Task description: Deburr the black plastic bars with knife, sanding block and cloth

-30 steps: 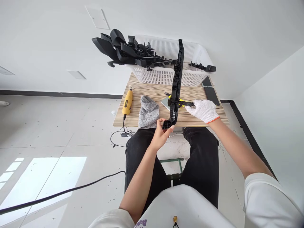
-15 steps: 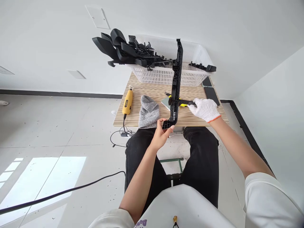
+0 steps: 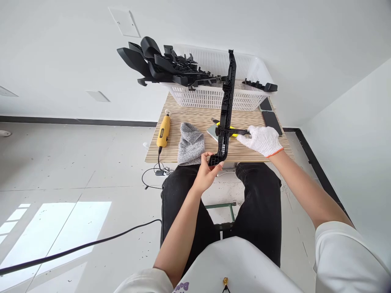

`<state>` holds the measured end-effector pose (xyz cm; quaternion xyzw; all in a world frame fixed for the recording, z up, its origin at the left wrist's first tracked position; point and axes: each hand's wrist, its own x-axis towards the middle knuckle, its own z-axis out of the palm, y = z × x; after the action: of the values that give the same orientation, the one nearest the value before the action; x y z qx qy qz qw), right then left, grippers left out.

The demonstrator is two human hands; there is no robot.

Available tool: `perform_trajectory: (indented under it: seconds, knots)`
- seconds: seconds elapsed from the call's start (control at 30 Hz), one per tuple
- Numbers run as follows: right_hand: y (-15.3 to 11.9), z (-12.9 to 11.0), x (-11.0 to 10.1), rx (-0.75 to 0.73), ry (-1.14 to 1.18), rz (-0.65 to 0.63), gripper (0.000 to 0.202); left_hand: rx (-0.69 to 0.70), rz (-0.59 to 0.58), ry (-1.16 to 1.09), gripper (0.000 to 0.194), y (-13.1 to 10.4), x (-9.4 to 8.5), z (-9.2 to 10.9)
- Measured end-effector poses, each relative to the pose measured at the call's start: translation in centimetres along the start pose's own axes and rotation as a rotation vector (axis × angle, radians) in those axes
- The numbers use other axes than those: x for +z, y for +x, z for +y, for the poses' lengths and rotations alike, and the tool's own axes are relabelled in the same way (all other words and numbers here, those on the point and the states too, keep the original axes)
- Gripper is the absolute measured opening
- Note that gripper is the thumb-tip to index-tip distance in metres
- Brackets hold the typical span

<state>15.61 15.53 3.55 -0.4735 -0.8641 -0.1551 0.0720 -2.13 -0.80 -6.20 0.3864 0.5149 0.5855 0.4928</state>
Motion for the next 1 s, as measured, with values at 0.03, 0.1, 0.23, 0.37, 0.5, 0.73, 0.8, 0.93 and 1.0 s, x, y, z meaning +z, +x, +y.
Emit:
perform_trajectory:
  seconds: [0.03, 0.1, 0.23, 0.37, 0.5, 0.73, 0.8, 0.93, 1.0]
  knots:
    - [0.0, 0.0, -0.1, -0.003, 0.007, -0.008, 0.076, -0.001, 0.004, 0.004, 0.054, 0.0, 0.0, 0.0]
    - [-0.1, -0.1, -0.2, -0.002, 0.009, -0.024, 0.077, -0.004, 0.012, 0.012, 0.054, 0.0, 0.0, 0.0]
    - [-0.1, -0.2, -0.5, 0.011, -0.002, -0.044, 0.071, 0.006, 0.031, 0.031, 0.053, 0.0, 0.0, -0.2]
    - [-0.1, -0.3, -0.6, 0.025, 0.001, -0.044, 0.069, 0.007, 0.029, 0.033, 0.052, 0.0, 0.0, -0.2]
    - [-0.1, -0.3, -0.4, 0.031, -0.03, -0.038, 0.058, -0.01, 0.028, 0.023, 0.053, 0.0, 0.1, 0.0]
    - [-0.2, -0.1, 0.1, 0.007, -0.03, -0.087, 0.055, -0.025, 0.02, 0.006, 0.054, 0.1, 0.2, 0.1]
    - [-0.2, 0.0, 0.3, 0.0, -0.023, -0.088, 0.057, -0.022, 0.018, 0.0, 0.054, 0.1, 0.2, 0.0]
    - [-0.3, 0.1, 0.6, -0.011, -0.002, -0.095, 0.059, -0.031, 0.022, 0.014, 0.056, 0.1, 0.3, -0.1]
    - [-0.3, 0.1, 0.8, -0.015, 0.006, -0.101, 0.06, -0.028, 0.027, 0.015, 0.057, 0.0, 0.3, -0.1]
